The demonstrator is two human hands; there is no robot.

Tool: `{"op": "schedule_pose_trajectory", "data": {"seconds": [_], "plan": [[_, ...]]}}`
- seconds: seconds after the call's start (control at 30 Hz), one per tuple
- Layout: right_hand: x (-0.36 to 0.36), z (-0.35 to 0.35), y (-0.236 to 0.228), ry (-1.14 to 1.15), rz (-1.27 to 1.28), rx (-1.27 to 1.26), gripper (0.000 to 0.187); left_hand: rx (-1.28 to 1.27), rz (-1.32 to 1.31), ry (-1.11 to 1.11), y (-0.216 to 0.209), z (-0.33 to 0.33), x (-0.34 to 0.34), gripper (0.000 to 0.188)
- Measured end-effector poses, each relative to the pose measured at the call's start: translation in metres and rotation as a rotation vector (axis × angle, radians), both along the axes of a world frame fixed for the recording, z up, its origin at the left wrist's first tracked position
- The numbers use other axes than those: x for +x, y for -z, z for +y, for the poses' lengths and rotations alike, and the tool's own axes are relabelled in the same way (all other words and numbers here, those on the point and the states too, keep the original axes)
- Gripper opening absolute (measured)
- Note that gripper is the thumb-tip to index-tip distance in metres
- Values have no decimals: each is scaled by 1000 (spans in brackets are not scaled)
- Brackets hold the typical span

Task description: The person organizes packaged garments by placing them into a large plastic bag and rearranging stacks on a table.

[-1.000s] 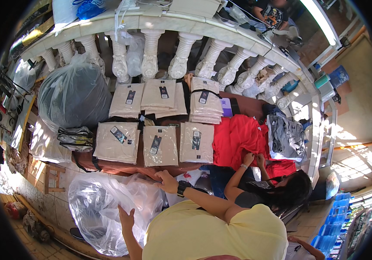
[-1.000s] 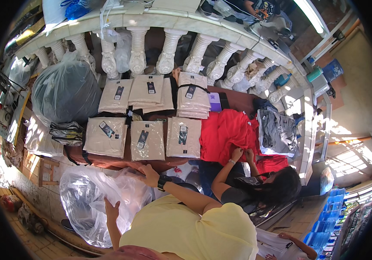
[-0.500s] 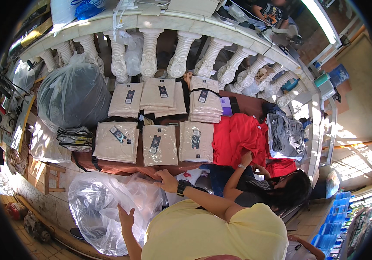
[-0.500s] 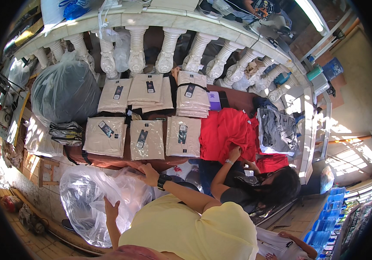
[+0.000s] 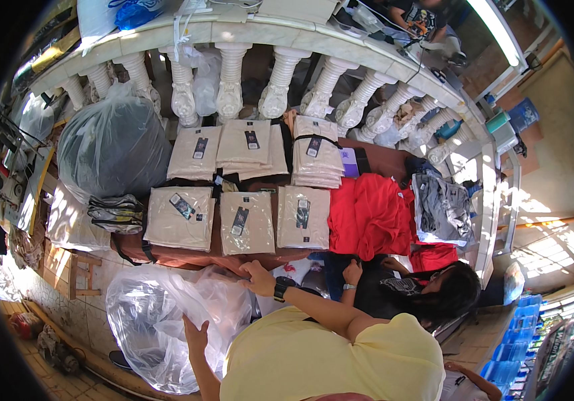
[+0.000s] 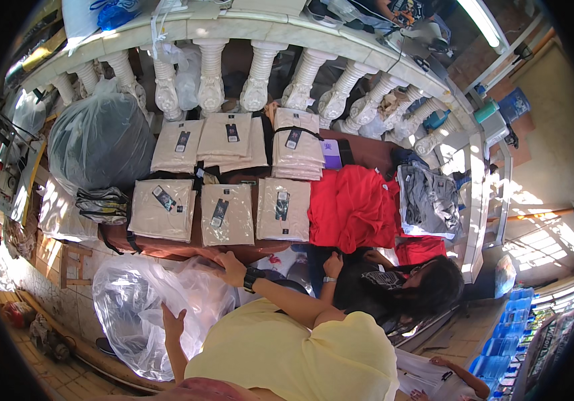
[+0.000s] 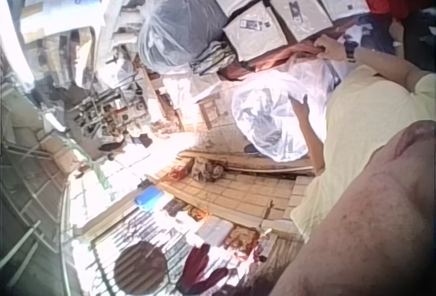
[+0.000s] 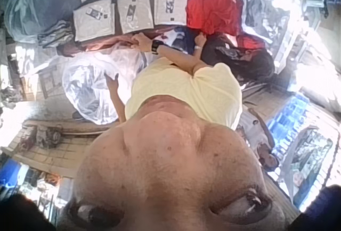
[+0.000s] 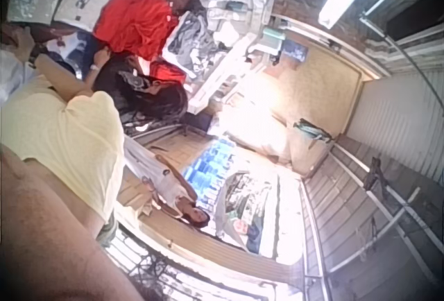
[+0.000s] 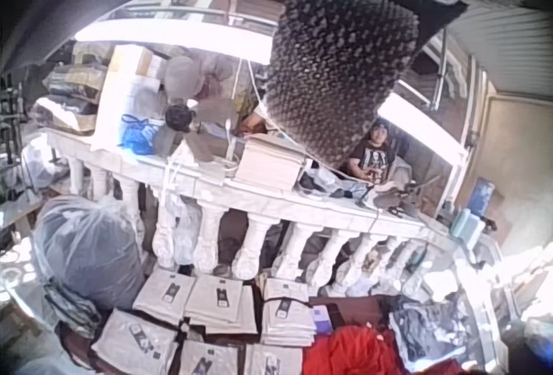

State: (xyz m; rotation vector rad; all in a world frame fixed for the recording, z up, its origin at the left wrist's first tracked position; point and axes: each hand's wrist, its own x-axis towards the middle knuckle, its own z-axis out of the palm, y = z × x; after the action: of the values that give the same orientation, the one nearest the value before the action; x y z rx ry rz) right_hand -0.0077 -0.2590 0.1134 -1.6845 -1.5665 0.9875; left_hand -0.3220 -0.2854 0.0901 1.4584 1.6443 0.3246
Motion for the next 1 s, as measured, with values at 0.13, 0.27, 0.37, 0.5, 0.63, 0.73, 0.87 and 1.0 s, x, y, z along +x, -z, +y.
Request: {"op": "schedule_pose_trajectory", "data": {"seconds": [0.13, 0.27, 0.37, 0.5, 0.63, 0.73, 0.87, 1.0], "plan": [[1, 1, 1, -7, -9, 28, 45, 5, 10, 8, 3, -1, 0, 94], [1, 0, 4, -7, 0, 42, 45, -2, -1, 14, 3, -1, 1, 93], [0, 0, 1, -8, 23, 10, 45, -6, -8, 1, -1, -1, 1, 94], [-1, 0, -2, -22, 11, -21, 44, 9, 38, 8, 1, -2, 0, 94], [3, -2, 0, -21, 10, 0, 44, 8, 14, 17, -1, -1, 3, 94], [3, -1, 1, -20, 6, 45, 43, 22, 8, 23, 1, -1, 2, 94], [1, 0, -5, -23, -1, 3, 42, 53, -1, 19, 7, -3, -1, 93], [4, -2, -9, -20, -7, 1, 42, 20, -15, 12, 0, -2, 5, 93]]}}
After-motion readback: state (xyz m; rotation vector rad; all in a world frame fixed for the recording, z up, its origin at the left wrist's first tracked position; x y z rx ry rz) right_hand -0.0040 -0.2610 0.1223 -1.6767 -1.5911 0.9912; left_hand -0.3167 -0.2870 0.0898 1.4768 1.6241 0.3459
